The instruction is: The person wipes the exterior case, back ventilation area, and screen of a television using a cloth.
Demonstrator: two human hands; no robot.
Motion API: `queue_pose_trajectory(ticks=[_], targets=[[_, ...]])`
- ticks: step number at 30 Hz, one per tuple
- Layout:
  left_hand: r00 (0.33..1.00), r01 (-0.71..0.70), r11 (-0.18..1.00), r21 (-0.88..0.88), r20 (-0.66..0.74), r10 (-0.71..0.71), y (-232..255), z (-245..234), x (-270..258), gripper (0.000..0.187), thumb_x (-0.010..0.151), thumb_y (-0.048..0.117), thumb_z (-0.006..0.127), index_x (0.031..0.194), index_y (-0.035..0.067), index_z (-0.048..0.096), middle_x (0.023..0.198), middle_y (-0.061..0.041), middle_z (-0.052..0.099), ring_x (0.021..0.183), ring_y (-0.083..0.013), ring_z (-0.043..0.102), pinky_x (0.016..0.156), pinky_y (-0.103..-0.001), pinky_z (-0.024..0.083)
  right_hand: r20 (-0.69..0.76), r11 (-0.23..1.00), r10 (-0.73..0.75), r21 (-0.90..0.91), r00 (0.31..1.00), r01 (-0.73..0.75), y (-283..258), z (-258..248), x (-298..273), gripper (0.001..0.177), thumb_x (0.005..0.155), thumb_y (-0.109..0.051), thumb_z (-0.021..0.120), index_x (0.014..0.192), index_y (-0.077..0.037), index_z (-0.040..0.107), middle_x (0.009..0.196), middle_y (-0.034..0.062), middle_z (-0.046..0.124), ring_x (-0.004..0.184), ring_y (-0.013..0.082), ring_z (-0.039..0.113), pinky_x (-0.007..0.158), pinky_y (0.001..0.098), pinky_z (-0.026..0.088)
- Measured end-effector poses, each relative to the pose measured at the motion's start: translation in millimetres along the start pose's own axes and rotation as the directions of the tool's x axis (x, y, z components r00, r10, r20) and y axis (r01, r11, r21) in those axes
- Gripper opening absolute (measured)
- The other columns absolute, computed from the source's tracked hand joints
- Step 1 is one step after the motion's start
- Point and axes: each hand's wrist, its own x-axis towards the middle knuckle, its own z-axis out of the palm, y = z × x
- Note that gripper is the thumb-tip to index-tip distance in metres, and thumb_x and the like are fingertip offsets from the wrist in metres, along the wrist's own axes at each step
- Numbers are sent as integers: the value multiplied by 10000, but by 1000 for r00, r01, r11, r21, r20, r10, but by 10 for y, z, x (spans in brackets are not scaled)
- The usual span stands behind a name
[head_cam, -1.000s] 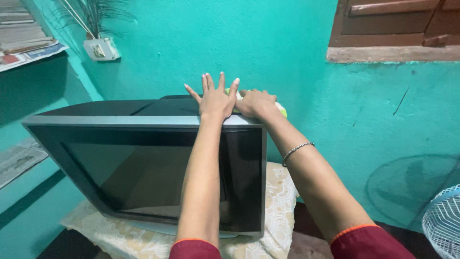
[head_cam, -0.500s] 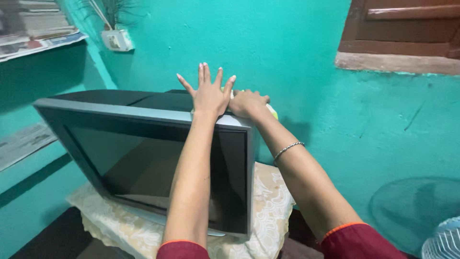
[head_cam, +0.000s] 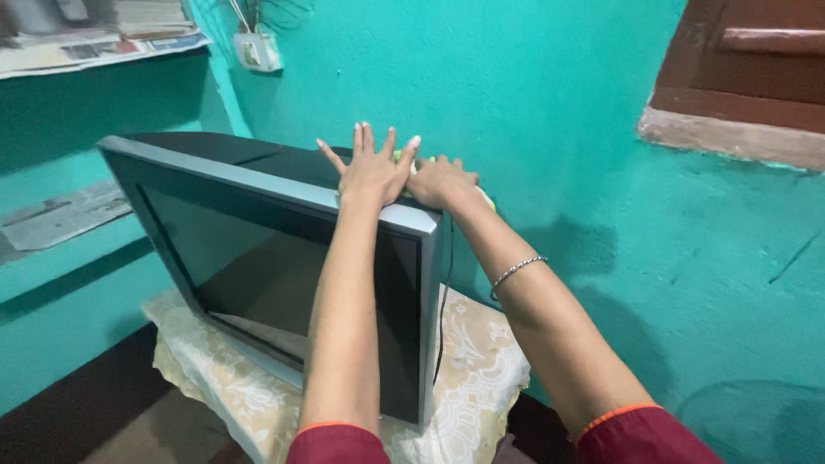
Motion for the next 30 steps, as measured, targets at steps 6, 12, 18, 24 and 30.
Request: queue_pose_trajectory(ticks=[6, 12, 18, 24, 30], targets=[[999, -9, 1000, 14, 39, 9, -32, 49, 51, 780, 971, 700, 149, 1631, 285, 160, 1695, -149, 75, 1573, -266, 4, 1128, -724, -195, 0, 1000, -21, 12, 1000, 21, 31, 36, 59, 700, 957, -673, 293, 1550, -326, 430, 1606, 136, 390, 1485, 431, 336, 1152, 709, 276], [998, -31, 999, 31, 62, 29, -37, 60, 74, 782, 974, 703, 134, 1631, 277, 146, 1694, -157, 71, 1577, -271, 1, 1133, -709, -192, 35, 998, -58, 41, 998, 57, 51, -11, 63, 735, 936, -704, 354, 1591, -369, 355, 1603, 174, 390, 1464, 442, 374, 1166, 619, 338], [996, -27, 999, 30, 80, 24, -17, 31, 56, 786, 970, 702, 82, 1622, 283, 209, 1696, -159, 83, 1579, -288, -3, 1146, -699, -194, 7, 997, -64, -48, 998, 65, 87, 14, 115, 771, 943, -706, 310, 1617, -352, 188, 1718, 118, 48, 1588, 352, 13, 1169, 748, 126], [996, 3, 999, 39, 86, -6, -35, 25, 63, 795, 956, 710, 62, 1613, 292, 220, 1689, -158, 86, 1572, -296, 0, 1134, -702, -204, -78, 966, -207, -175, 975, 191, 156, 104, 293, 735, 976, -642, 262, 1631, -350, 99, 1725, 124, -48, 1587, 328, -62, 1174, 755, 19], [994, 42, 995, 89, 101, -51, -51, 68, 81, 807, 967, 700, 54, 1595, 272, 325, 1681, -140, 204, 1580, -282, 92, 1140, -734, -204, -19, 966, -238, -107, 971, 235, 165, 88, 312, 757, 964, -654, 265, 1636, -319, 167, 1727, 124, 2, 1588, 345, -51, 1170, 766, 29]])
